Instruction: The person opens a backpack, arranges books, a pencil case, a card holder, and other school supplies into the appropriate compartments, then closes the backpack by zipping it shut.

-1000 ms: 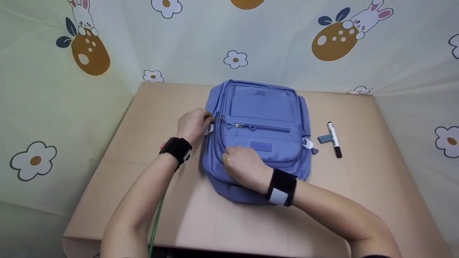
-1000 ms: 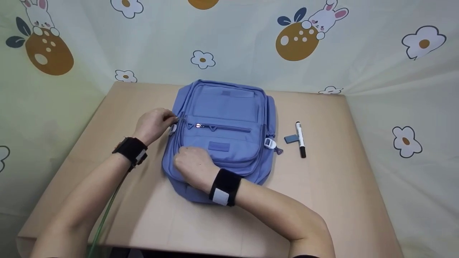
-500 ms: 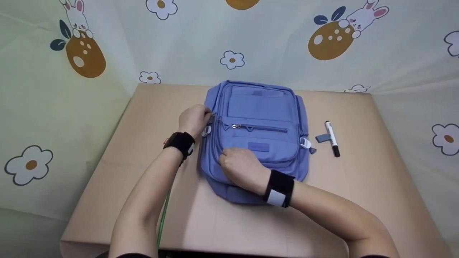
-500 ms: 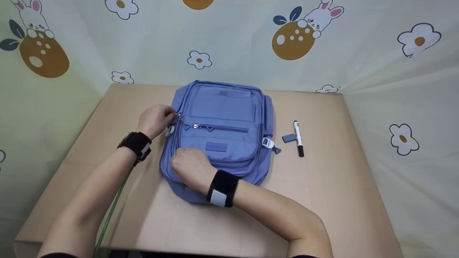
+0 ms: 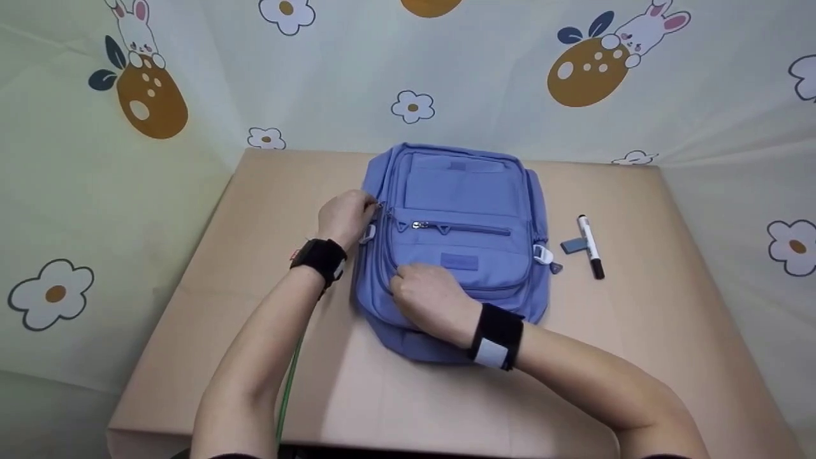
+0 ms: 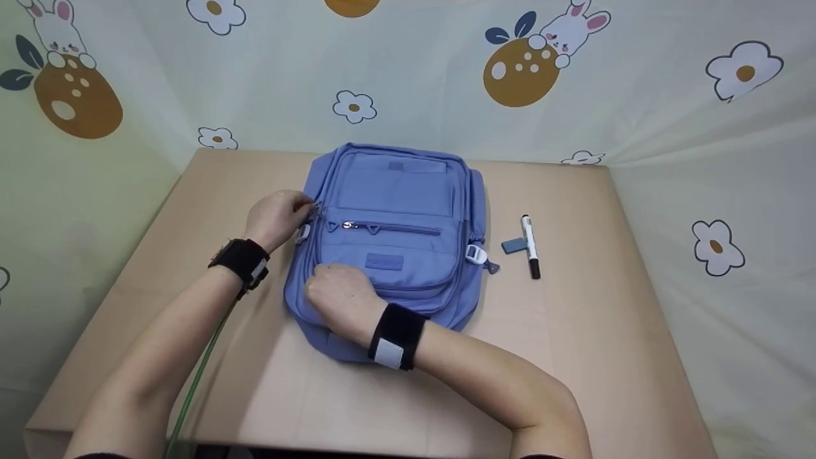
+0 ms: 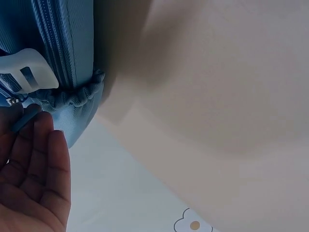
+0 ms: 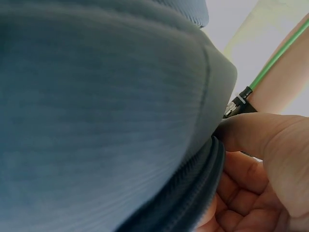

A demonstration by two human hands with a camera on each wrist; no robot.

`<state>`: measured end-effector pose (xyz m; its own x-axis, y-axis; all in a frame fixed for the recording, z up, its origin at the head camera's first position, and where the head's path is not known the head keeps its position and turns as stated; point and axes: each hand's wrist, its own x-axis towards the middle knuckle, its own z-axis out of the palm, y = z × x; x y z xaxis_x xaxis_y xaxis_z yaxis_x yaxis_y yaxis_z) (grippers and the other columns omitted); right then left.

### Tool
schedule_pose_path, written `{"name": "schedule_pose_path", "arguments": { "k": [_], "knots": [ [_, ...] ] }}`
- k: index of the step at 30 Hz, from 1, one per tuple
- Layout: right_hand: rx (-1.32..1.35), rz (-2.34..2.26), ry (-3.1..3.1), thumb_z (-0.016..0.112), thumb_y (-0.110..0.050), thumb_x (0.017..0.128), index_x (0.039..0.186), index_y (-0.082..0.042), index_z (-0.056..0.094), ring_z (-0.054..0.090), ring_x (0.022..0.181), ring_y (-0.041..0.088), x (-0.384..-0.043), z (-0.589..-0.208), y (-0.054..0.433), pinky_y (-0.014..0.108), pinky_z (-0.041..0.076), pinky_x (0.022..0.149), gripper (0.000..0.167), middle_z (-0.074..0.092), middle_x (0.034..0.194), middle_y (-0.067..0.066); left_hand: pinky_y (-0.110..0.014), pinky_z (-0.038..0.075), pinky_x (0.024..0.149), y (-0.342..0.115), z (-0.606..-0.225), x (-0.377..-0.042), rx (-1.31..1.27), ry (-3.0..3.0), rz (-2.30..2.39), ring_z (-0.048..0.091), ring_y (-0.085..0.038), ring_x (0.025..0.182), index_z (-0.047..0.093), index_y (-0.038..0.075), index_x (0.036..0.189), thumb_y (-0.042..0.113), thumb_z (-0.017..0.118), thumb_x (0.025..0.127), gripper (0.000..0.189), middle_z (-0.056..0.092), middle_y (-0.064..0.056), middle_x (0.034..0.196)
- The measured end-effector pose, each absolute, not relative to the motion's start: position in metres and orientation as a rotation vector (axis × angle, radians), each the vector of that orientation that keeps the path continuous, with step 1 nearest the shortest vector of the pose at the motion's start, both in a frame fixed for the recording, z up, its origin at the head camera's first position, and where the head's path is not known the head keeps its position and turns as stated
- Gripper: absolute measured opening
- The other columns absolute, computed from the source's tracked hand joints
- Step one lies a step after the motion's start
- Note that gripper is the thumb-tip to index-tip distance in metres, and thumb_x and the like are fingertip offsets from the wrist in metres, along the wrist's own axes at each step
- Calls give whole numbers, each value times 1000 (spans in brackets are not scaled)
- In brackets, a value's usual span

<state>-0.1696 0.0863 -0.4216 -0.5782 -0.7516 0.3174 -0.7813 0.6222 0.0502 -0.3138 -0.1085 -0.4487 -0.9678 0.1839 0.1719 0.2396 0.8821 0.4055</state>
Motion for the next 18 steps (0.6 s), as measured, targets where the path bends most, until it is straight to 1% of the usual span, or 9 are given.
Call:
{"name": "schedule_pose_path", "arguments": {
  "k": [4, 9, 11, 14, 16, 18],
  "knots": [
    [1239, 175, -2538, 70, -14, 92, 78, -7, 67, 60, 66, 22, -170, -422, 87, 36, 52, 54, 16, 60, 77, 3, -47, 56, 78, -109, -450, -310, -341, -2919, -642, 71, -29, 94, 78, 14, 115, 21, 63, 102, 22, 75, -8, 110],
    [1265, 318, -2626, 69, -17, 94, 77, -10, 66, 61, 69, 22, -170, -414, 93, 39, 52, 58, 19, 59, 76, 1, -47, 54, 89, -110, -448, -301, -411, -2865, -670, 65, -32, 110, 70, 9, 131, 15, 64, 100, 32, 68, -13, 124],
    [1278, 373, -2674, 68, -18, 95, 80, -12, 69, 62, 71, 21, -170, -408, 97, 38, 53, 60, 17, 61, 77, 0, -46, 52, 94, -111, -447, -297, -485, -2818, -694, 63, -32, 115, 68, 8, 133, 11, 64, 98, 35, 66, -13, 128],
    [1287, 432, -2724, 67, -18, 98, 91, -12, 75, 66, 76, 20, -172, -395, 106, 38, 56, 67, 13, 67, 84, 0, -44, 51, 96, -111, -445, -289, -625, -2737, -750, 62, -31, 116, 70, 7, 130, 7, 63, 95, 36, 66, -11, 126],
    [1268, 458, -2763, 66, -18, 99, 98, -11, 78, 69, 81, 20, -177, -386, 113, 38, 57, 71, 14, 72, 89, 1, -43, 50, 98, -110, -443, -284, -710, -2697, -799, 61, -29, 118, 70, 7, 129, 7, 62, 93, 37, 66, -11, 127],
    [1233, 472, -2799, 64, -16, 99, 102, -9, 78, 71, 85, 22, -184, -376, 120, 39, 58, 76, 16, 74, 94, 3, -43, 49, 101, -109, -442, -280, -779, -2681, -854, 60, -29, 120, 69, 7, 131, 10, 63, 94, 38, 65, -10, 130]
  ]
}}
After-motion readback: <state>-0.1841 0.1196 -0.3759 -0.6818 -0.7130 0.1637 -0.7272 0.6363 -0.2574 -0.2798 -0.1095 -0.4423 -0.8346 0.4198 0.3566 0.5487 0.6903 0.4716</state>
